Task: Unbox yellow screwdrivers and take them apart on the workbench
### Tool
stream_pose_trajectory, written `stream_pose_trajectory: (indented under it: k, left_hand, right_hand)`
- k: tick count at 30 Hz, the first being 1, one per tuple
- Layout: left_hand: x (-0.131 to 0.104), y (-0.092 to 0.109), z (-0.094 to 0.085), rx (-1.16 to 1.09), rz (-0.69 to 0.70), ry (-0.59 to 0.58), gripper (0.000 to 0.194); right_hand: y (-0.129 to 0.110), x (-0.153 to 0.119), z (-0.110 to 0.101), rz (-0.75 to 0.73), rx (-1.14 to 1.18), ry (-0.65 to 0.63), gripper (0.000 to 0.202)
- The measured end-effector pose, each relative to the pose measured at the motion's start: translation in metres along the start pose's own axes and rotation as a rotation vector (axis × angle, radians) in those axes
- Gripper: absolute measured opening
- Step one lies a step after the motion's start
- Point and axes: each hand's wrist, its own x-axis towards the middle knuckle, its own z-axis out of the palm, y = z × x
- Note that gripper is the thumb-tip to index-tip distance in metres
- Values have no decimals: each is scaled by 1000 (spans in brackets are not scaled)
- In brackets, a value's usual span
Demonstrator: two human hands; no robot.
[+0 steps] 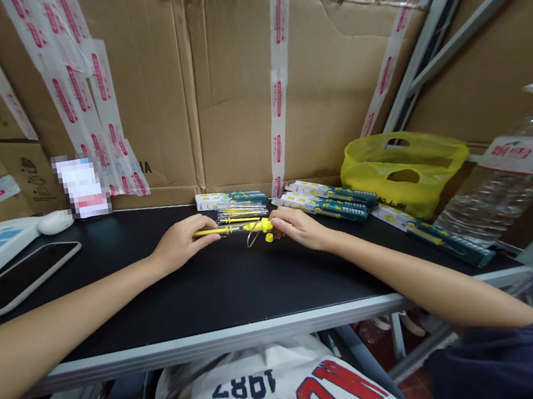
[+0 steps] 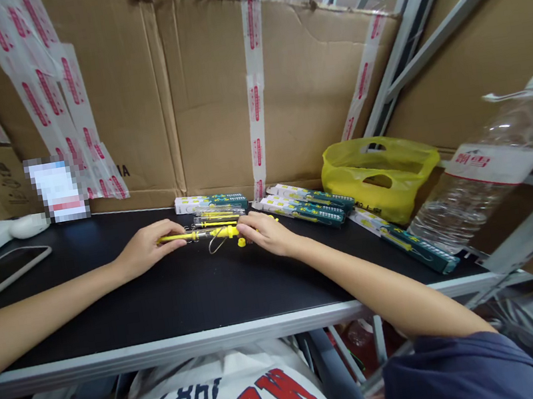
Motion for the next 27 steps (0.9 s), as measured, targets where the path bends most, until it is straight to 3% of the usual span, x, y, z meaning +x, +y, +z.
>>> stream_pose_trajectory:
  k: [5, 11, 20, 27]
  left_hand:
    - [-1, -2, 0, 52, 9, 4, 34]
    - [-3, -2, -1, 60, -6, -10, 36]
    - [-2, -1, -1, 108, -3, -80, 44]
    - [-2, 3, -2, 107, -20, -55, 43]
  right_hand:
    - [-5, 0, 3, 95, 202, 0, 41]
    - [0, 0, 6, 134, 268, 34, 31]
    - [7, -3, 10, -18, 62, 92, 12]
    - [1, -3, 0, -10, 16, 63, 18]
